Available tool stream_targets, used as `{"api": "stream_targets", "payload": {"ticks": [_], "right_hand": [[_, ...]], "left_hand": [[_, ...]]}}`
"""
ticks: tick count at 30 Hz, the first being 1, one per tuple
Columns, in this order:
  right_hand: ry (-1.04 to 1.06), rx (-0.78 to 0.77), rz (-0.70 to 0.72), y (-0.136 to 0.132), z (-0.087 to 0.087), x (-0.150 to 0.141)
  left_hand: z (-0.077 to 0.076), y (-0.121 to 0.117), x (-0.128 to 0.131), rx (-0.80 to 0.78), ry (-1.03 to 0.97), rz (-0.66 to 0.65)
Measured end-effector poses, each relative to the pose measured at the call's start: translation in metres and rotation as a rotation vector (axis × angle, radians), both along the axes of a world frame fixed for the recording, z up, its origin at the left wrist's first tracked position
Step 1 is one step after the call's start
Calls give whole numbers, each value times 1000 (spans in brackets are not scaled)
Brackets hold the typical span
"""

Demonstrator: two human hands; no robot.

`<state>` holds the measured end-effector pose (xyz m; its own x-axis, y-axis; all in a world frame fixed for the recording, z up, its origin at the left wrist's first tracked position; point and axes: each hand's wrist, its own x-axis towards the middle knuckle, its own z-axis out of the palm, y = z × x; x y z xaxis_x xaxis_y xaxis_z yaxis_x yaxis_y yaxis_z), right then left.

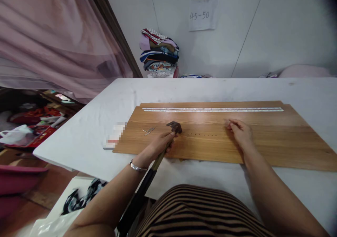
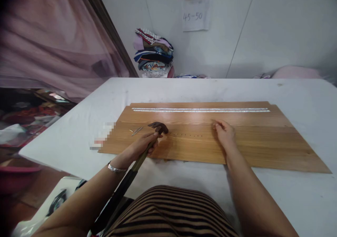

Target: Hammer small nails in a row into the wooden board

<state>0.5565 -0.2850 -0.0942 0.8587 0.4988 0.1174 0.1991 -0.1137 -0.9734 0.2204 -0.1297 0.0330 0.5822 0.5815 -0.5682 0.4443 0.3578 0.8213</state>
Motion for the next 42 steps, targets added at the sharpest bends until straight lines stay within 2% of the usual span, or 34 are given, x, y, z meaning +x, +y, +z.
{"api": "stream_targets", "payload": {"ticks": [26, 42], "right_hand": [[9, 0, 0, -1, 1, -1], [35, -13, 3, -1, 3, -1]], "left_hand": [[-3, 0, -1, 13, -24, -2], [1, -1, 0, 3, -10, 24]]}}
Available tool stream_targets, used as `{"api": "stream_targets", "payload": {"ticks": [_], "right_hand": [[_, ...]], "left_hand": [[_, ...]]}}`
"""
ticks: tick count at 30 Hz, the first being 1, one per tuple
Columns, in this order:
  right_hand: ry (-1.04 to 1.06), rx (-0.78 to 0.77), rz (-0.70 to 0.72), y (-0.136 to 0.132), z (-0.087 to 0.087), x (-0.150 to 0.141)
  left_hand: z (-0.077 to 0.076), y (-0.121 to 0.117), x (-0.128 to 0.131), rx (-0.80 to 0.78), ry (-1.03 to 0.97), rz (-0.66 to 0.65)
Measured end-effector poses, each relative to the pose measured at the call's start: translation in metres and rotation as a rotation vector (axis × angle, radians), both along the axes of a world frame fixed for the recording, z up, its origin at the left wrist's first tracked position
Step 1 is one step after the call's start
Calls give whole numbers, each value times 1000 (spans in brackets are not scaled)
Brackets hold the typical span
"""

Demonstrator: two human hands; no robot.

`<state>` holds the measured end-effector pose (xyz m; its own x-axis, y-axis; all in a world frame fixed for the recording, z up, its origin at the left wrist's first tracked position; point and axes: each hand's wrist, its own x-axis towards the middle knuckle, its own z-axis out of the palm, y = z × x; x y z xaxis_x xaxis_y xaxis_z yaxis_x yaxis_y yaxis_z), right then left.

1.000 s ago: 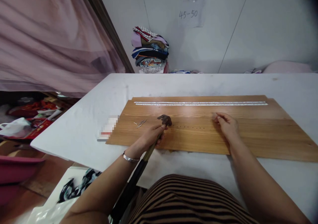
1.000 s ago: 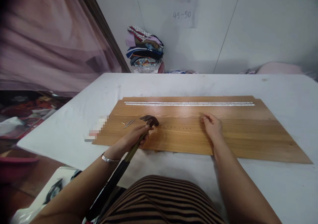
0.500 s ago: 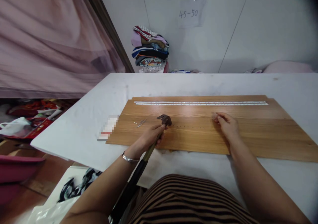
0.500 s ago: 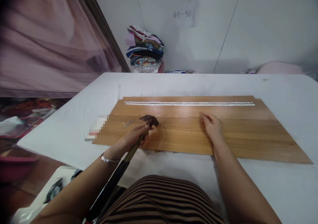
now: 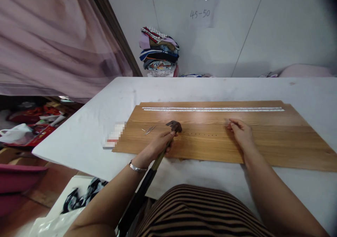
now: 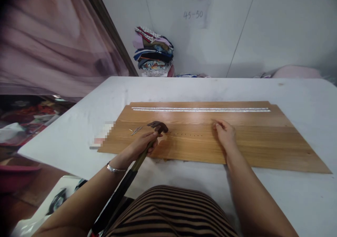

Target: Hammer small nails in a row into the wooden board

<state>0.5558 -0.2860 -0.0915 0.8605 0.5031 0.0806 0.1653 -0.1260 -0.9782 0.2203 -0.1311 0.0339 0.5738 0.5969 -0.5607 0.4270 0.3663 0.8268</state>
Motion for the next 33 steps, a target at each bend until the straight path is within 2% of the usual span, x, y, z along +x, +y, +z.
{"api": "stream_targets", "payload": {"ticks": [33], "right_hand": [[-10, 13, 1, 0, 0, -1]], "left_hand": [[3, -1, 1, -15, 10, 19]]}}
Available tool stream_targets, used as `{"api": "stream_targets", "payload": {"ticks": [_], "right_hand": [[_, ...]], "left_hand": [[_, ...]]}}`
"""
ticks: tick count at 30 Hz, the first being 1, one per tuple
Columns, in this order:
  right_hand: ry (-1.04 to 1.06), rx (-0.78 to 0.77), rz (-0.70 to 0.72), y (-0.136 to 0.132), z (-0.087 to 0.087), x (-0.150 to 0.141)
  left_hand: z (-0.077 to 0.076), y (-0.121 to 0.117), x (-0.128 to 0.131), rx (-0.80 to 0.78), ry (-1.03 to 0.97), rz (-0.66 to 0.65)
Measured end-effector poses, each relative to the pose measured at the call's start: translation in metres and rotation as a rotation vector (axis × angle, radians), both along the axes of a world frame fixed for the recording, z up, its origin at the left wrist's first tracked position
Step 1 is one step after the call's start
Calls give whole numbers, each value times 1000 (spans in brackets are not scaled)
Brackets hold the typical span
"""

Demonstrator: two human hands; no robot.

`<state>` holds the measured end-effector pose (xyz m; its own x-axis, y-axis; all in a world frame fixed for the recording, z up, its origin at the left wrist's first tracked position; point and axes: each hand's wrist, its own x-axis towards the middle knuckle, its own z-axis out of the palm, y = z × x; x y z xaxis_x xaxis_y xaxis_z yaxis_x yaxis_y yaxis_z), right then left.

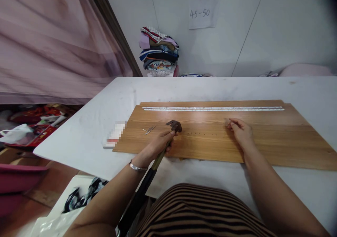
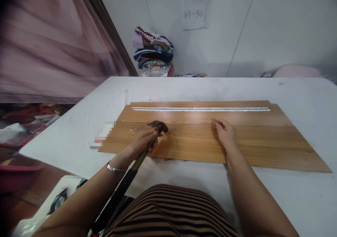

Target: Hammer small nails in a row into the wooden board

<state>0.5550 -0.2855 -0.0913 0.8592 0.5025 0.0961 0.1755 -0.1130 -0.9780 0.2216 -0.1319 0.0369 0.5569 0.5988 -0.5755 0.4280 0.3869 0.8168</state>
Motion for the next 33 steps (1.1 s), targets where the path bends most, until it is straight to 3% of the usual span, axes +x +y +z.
{"api": "stream_targets", "payload": {"ticks": [33], "right_hand": [[-24, -2, -14, 0, 0, -1]], "left_hand": [[-2, 1, -1, -14, 16, -7]]}}
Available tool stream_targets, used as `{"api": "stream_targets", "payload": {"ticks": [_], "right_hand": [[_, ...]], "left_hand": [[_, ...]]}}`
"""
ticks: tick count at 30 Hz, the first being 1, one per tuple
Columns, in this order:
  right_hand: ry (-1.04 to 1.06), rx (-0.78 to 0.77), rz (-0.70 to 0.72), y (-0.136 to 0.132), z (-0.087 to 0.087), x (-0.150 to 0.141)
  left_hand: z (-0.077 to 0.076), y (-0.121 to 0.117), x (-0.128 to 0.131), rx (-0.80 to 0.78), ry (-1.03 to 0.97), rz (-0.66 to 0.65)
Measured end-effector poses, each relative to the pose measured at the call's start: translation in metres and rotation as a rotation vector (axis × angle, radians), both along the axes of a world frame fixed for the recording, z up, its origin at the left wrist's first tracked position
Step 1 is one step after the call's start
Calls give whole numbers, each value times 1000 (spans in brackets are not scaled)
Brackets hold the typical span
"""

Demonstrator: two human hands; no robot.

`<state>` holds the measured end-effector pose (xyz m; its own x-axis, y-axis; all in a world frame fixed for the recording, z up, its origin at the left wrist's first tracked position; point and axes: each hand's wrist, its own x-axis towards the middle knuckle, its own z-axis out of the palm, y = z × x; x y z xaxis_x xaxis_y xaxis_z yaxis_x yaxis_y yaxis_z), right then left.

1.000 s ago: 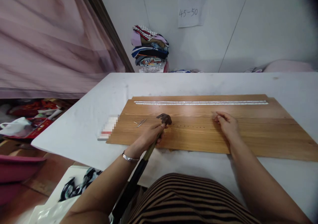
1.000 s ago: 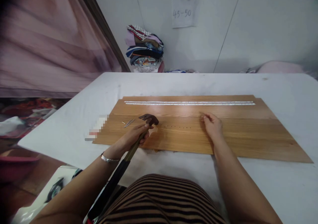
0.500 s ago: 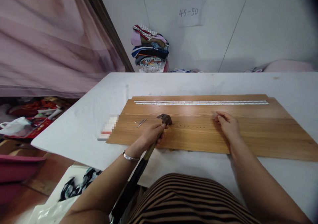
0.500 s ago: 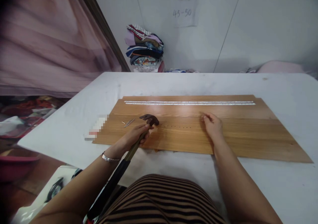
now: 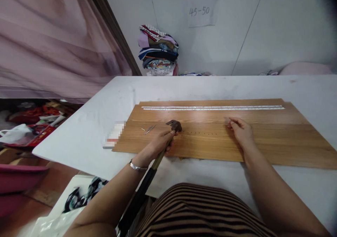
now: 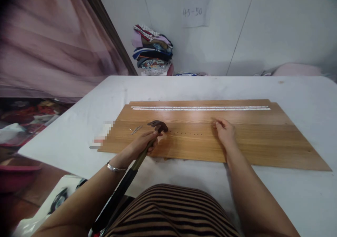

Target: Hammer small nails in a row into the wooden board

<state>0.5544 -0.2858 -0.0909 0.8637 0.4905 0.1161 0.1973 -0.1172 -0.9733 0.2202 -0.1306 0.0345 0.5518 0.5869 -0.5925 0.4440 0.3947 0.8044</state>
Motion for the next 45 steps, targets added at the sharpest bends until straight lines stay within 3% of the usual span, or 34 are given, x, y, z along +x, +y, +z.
{"api": "stream_targets", "payload": {"ticks": [45], "right_hand": [[39, -6, -5, 2, -1, -1]], "left_hand": [[3, 1, -1, -5, -2, 22]]}}
